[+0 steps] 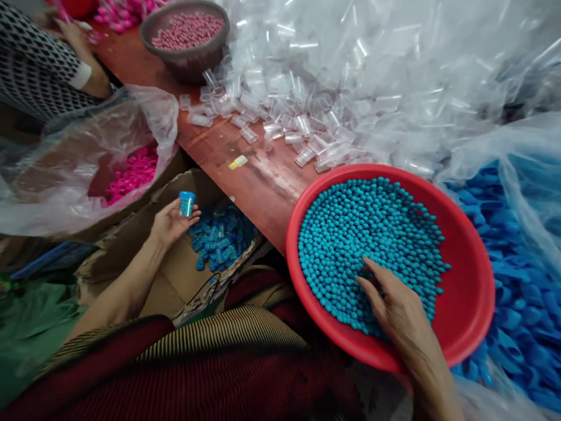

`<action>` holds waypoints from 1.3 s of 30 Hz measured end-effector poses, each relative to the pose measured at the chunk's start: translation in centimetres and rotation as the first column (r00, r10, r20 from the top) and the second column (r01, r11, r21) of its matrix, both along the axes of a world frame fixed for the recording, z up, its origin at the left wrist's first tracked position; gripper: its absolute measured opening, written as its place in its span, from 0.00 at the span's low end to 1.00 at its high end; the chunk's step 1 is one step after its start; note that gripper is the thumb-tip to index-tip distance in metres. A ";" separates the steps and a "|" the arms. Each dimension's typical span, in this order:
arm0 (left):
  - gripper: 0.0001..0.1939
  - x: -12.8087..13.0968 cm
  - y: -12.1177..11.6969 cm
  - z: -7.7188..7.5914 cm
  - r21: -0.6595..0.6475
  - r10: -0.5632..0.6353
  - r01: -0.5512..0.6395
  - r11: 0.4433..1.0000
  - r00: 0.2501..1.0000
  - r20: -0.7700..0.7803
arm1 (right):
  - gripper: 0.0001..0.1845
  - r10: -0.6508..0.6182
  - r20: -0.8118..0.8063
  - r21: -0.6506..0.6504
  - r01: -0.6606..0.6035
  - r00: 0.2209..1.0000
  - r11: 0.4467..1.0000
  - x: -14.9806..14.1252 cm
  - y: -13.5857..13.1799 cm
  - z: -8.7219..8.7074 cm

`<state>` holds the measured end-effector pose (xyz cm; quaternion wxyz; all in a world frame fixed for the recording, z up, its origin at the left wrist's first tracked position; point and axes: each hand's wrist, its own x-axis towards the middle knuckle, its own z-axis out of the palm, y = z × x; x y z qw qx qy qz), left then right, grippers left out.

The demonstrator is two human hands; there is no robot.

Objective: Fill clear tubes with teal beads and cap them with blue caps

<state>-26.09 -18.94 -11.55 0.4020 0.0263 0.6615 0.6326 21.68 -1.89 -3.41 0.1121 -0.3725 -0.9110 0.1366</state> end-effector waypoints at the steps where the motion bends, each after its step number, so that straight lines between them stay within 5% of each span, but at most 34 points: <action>1: 0.12 -0.1 -0.7 -0.8 -0.050 0.004 -0.003 0.999 1.000 0.015 | 0.25 0.000 0.019 0.038 -0.001 1.000 0.999 0.0 -0.1 0.1; 6: 0.12 0.2 -3.4 -7.1 -0.305 -0.045 0.041 0.951 0.999 -0.005 | 0.22 0.054 0.085 0.178 -0.069 0.995 0.982 -3.0 -0.1 3.1; 11: 0.17 1.5 -5.1 -12.9 -0.601 -0.207 0.115 0.791 0.975 -0.085 | 0.16 0.359 0.040 0.123 -0.361 0.932 0.924 -12.7 1.8 6.5; 15: 0.18 2.6 -5.2 -15.3 -0.750 -0.406 0.112 0.652 0.887 -0.221 | 0.16 0.569 0.260 -0.032 -0.582 0.780 0.813 -21.9 3.8 4.1; 21: 0.20 3.2 -1.3 -17.4 -0.825 -0.680 0.119 0.553 0.637 -0.364 | 0.29 0.597 0.558 -0.159 -0.632 0.576 0.759 -30.6 4.5 -1.4; 26: 0.26 2.0 2.5 -19.4 -0.839 -0.814 0.211 0.502 0.444 -0.375 | 0.39 0.588 0.627 -0.106 -0.692 0.511 0.714 -32.3 3.6 -2.7; 30: 0.26 1.2 4.0 -21.0 -0.854 -0.860 0.252 0.456 0.373 -0.349 | 0.47 0.588 0.624 -0.051 -0.724 0.514 0.688 -31.1 3.3 -3.7; 39: 0.19 1.7 1.8 -21.8 -0.887 -0.890 0.226 0.402 0.324 -0.320 | 0.51 0.737 0.467 0.001 -0.834 0.488 0.551 -31.8 5.9 -5.8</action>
